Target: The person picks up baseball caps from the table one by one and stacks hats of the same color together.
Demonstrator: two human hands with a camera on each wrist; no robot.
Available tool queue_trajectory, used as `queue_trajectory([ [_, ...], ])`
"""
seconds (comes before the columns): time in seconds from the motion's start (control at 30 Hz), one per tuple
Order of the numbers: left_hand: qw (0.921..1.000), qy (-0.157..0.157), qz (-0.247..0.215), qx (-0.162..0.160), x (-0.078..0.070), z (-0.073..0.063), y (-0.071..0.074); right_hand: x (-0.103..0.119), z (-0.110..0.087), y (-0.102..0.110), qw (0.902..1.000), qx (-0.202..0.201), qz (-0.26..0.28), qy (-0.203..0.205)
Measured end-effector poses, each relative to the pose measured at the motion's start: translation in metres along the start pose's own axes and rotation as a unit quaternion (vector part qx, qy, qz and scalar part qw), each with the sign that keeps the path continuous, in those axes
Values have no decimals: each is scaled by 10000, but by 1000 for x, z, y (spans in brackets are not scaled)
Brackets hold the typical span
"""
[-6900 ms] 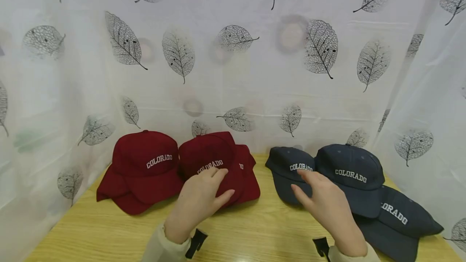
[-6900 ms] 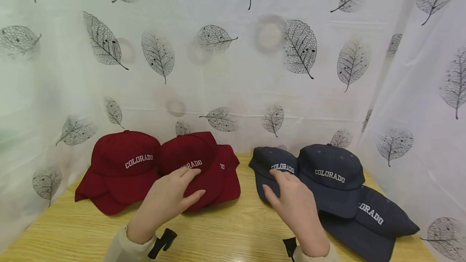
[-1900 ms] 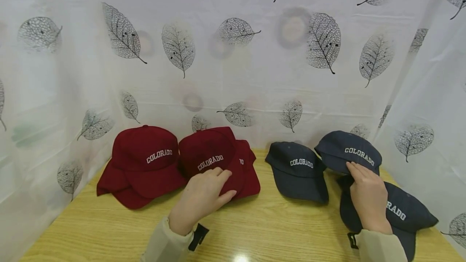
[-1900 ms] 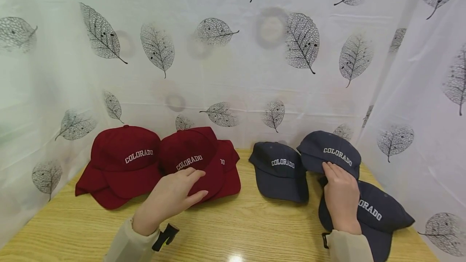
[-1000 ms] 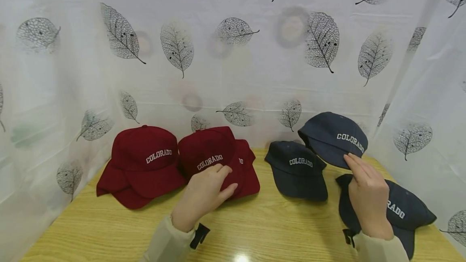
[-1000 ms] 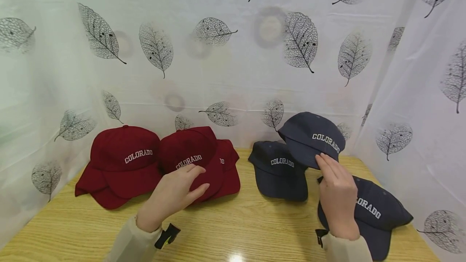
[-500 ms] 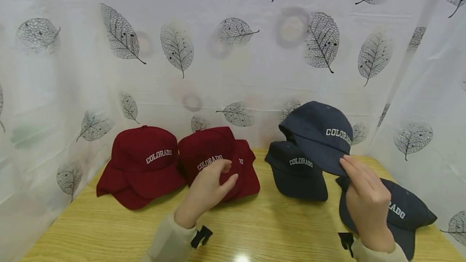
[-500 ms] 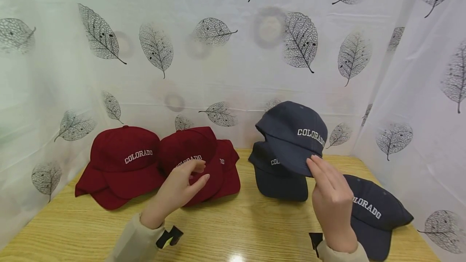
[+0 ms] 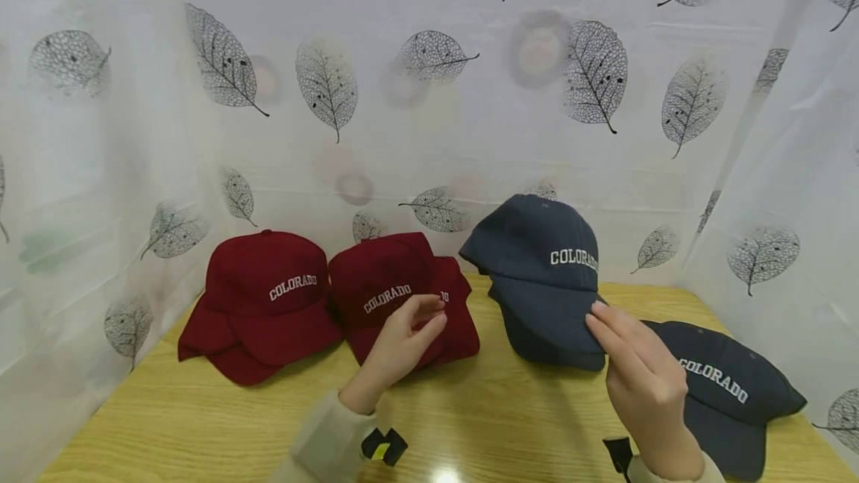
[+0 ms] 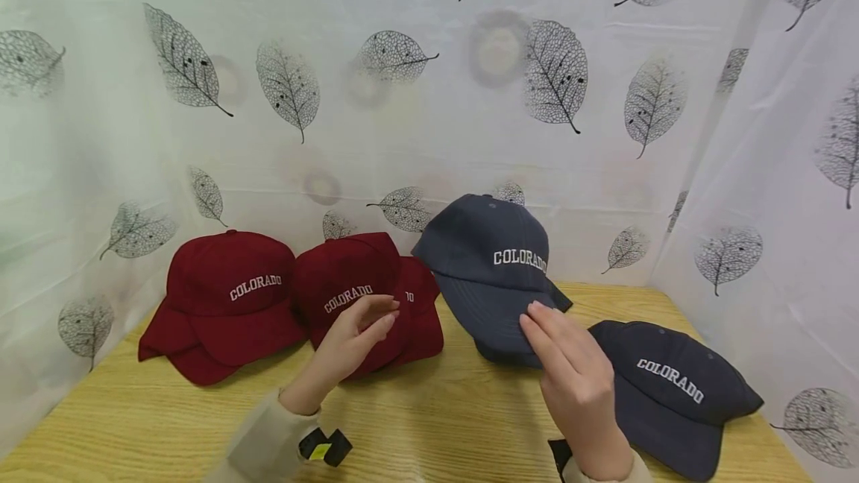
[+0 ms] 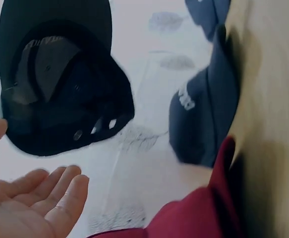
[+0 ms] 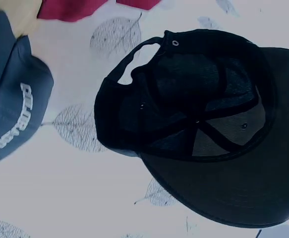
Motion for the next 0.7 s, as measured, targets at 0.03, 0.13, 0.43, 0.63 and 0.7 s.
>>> queue_trajectory([
  [0.03,9996,96,-267,34,3,1,-1,3,0,-1,9999,-30,107,53],
  [0.13,9938,381,-1043,55,11,3,-4,4,-8,-4,9990,-75,402,182],
  [0.43,9661,871,-2429,-115,22,0,-3,-15,-66,-13,9949,67,919,405],
  [0.63,9441,641,-3231,129,17,-1,-11,-8,-69,-19,9920,206,1123,544],
  [0.7,9378,604,-3412,219,16,-1,-14,-5,-68,-20,9914,239,1142,588],
])
Point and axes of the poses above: each hand's wrist, its own z-axis towards the middle knuckle, its own y-axis out of the back of the hand, x = y × z, the point moved 10 cm from there along z, towards the middle knuckle, and after that the axes turned 6 degrees about x, right-handed, at the moved point
